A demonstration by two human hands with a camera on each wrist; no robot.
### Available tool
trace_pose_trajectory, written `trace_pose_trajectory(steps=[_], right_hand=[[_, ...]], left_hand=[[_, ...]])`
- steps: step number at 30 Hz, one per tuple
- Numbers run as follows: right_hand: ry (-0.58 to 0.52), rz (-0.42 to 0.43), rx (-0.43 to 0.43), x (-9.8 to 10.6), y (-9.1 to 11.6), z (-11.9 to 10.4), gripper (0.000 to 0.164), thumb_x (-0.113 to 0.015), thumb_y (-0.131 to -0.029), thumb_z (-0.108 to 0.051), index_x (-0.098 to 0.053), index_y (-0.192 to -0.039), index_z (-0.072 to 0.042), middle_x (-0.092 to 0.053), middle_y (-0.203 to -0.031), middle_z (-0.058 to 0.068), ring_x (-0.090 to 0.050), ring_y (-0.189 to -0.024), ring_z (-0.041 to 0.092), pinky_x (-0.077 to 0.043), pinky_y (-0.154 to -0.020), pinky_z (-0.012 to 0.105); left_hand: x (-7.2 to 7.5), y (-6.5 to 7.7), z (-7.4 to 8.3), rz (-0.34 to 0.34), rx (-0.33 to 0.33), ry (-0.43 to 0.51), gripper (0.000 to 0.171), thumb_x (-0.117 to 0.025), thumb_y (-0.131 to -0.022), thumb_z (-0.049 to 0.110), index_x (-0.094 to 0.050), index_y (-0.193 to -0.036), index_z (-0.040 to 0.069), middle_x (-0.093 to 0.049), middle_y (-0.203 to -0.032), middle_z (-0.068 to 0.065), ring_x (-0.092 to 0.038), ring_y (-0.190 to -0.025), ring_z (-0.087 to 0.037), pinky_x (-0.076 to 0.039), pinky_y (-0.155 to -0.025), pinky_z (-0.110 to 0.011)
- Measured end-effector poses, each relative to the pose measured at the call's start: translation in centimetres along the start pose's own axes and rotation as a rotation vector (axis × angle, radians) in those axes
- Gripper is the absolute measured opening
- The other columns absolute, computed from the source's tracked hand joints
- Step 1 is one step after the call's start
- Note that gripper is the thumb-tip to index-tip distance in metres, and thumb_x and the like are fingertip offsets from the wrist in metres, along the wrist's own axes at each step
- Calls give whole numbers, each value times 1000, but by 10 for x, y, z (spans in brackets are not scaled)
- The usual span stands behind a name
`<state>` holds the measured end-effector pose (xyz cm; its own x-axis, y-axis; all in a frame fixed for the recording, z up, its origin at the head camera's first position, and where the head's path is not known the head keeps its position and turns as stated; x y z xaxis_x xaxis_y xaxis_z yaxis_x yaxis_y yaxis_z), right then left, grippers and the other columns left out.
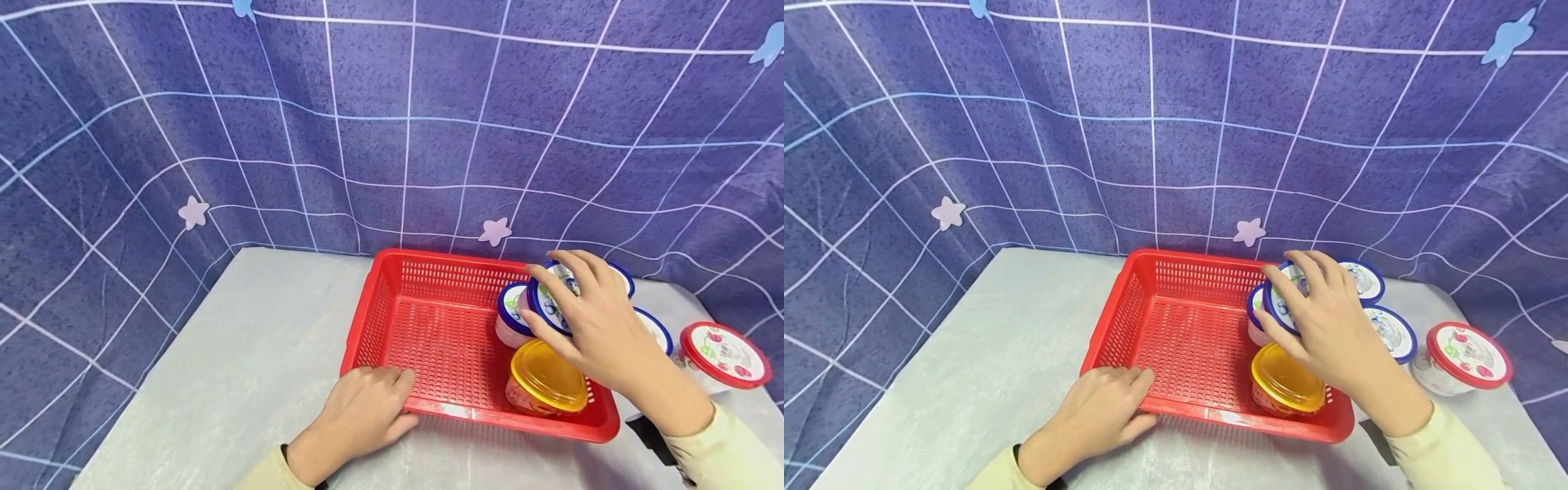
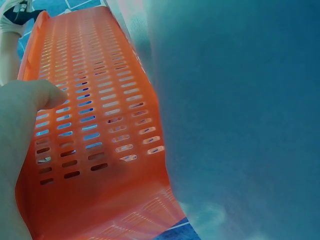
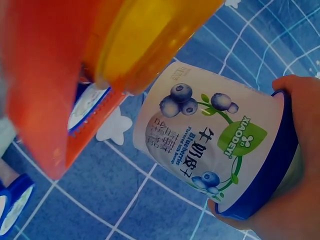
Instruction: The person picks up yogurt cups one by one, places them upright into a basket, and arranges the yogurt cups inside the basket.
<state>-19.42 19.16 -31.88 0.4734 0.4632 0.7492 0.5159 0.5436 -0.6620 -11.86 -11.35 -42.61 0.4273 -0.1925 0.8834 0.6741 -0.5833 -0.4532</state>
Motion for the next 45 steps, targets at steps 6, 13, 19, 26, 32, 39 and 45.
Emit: trace_pose_trajectory(steps=[6, 13, 19, 26, 32, 39, 45], right_hand=[[-9, -37, 37, -6, -9, -4, 63, -38, -98, -58, -60, -129, -8, -51, -131, 26, -43, -123, 50, -32, -95, 66], [-18, -49, 82, -13, -20, -5, 61, -40, -97, -56, -60, -129, -8, -52, -130, 25, -44, -123, 48, -33, -94, 65], [-17, -87, 114, -20, -28, -7, 60, -38, -98, -55, -59, -130, -8, -51, -131, 24, -43, -124, 46, -36, -92, 64], [-16, -105, 150, -24, -38, -9, 60, -37, -98, -54, -59, -128, -7, -50, -132, 24, -44, -123, 46, -37, -90, 63], [-41, -156, 179, -30, -50, -11, 55, -50, -95, -49, -58, -130, -7, -50, -132, 22, -42, -124, 43, -34, -94, 63], [-61, -195, 187, -42, -58, -15, 56, -60, -90, -46, -58, -130, -8, -49, -133, 21, -43, -124, 40, -36, -94, 62], [-59, -233, 195, -49, -62, -20, 58, -63, -90, -48, -57, -132, -9, -50, -133, 19, -44, -125, 38, -39, -92, 61]], left_hand=[[-1, 0, 0, 17, -1, 6, 42, -72, -70, 48, -42, -71, 19, -39, -57, 10, -43, -44, -10, -26, -42, -25], [-2, -1, -1, 23, -7, 11, 40, -71, -69, 46, -42, -71, 18, -40, -57, 10, -43, -44, -10, -26, -42, -25], [-2, 0, -1, 16, -3, 14, 40, -71, -68, 44, -41, -71, 18, -38, -56, 10, -40, -44, -9, -23, -43, -24], [0, 0, -2, 30, -5, 8, 40, -71, -69, 44, -41, -71, 18, -37, -56, 9, -41, -44, -9, -23, -42, -24], [2, 0, -3, 33, -12, -6, 41, -72, -69, 46, -42, -71, 18, -39, -57, 9, -44, -44, -10, -23, -42, -24], [2, 1, -3, 20, -10, -5, 41, -73, -70, 48, -45, -73, 18, -43, -58, 9, -49, -46, -11, -27, -41, -25], [1, 2, -3, 9, -8, -3, 42, -74, -70, 50, -47, -76, 18, -47, -60, 9, -53, -49, -11, -33, -42, -27]])
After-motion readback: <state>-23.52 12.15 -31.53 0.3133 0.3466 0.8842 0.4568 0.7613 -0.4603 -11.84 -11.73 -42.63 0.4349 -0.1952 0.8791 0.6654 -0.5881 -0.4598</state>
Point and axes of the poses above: each hand's wrist, its own y-axis away from the middle knuckle, its own x-axis out of the back of the hand, z = x × y, the point moved 1 cm from there along -y, towards the middle knuckle
